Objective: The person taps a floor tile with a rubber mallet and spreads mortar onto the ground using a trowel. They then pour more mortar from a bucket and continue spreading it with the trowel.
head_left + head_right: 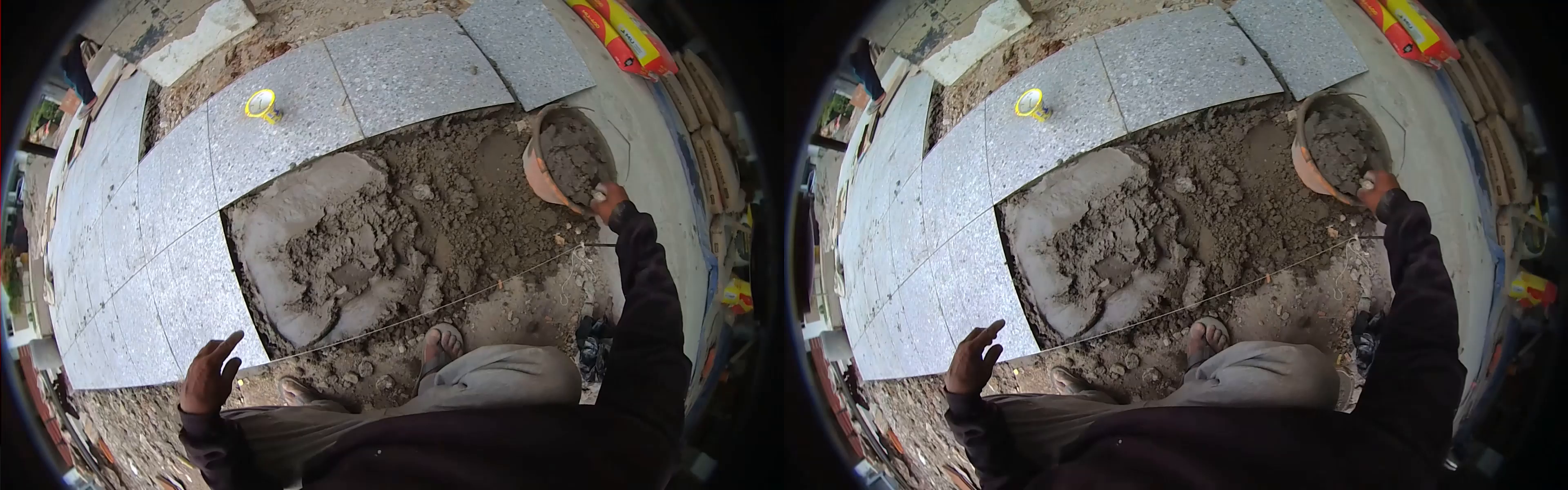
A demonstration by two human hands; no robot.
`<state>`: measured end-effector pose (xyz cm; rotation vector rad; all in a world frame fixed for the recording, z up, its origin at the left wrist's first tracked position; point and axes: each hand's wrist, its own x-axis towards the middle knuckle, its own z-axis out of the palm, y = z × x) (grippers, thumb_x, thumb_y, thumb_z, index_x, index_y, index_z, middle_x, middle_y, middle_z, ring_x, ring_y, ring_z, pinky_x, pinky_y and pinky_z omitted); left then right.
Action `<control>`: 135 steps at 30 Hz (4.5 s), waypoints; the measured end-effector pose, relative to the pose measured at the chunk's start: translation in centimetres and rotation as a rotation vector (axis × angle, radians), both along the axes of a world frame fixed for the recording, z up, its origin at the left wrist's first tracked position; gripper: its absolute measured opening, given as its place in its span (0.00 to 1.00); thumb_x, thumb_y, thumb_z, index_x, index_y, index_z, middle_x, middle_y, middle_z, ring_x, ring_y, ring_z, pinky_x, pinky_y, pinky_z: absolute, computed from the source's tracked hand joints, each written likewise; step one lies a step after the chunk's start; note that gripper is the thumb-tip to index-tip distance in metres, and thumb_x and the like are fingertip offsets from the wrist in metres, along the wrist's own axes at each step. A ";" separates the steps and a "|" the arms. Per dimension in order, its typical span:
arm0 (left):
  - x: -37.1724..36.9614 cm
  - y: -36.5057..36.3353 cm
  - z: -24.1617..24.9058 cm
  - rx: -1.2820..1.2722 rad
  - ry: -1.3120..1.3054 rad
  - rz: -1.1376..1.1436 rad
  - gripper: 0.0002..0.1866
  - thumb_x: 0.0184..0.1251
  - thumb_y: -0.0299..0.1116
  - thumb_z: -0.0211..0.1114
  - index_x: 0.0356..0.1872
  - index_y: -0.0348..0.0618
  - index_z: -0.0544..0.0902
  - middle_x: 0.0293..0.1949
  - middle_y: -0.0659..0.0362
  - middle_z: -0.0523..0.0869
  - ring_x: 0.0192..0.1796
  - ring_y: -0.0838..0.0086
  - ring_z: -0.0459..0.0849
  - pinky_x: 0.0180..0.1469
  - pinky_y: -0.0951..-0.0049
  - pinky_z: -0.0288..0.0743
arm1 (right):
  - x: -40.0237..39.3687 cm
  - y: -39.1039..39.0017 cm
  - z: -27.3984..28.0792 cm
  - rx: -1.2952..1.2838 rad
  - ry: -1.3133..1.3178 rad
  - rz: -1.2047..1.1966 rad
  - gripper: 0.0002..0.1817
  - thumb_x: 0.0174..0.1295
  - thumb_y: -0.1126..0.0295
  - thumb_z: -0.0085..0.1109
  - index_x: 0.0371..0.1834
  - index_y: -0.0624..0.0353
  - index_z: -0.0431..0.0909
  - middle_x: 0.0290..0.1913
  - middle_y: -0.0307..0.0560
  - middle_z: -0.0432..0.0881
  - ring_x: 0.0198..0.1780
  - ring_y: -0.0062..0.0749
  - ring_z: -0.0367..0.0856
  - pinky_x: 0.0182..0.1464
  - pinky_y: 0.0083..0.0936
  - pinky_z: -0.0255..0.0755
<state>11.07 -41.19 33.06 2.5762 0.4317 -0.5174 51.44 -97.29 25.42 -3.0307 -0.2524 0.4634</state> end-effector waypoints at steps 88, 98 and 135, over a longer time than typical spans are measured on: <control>-8.3 3.5 2.1 0.077 -0.094 0.050 0.27 0.48 0.21 0.65 0.53 0.51 0.75 0.40 0.52 0.79 0.40 0.60 0.77 0.41 0.65 0.72 | -20.0 24.7 -7.1 -0.541 0.715 0.760 0.20 0.57 0.71 0.51 0.55 0.59 0.67 0.46 0.61 0.76 0.47 0.54 0.77 0.48 0.42 0.72; -7.0 3.0 2.2 0.120 -0.172 -0.065 0.27 0.48 0.19 0.64 0.54 0.48 0.74 0.46 0.49 0.76 0.46 0.58 0.76 0.45 0.67 0.71 | -18.3 16.4 -10.2 -0.598 0.405 0.771 0.16 0.60 0.69 0.48 0.51 0.50 0.65 0.40 0.53 0.80 0.42 0.48 0.80 0.39 0.43 0.73; -5.6 3.0 0.6 0.100 0.101 0.276 0.32 0.50 0.22 0.63 0.60 0.50 0.69 0.42 0.51 0.77 0.42 0.59 0.77 0.44 0.65 0.71 | -1.0 1.9 1.5 -0.294 -0.030 -0.109 0.26 0.43 0.68 0.66 0.49 0.64 0.74 0.46 0.60 0.78 0.48 0.47 0.77 0.49 0.33 0.72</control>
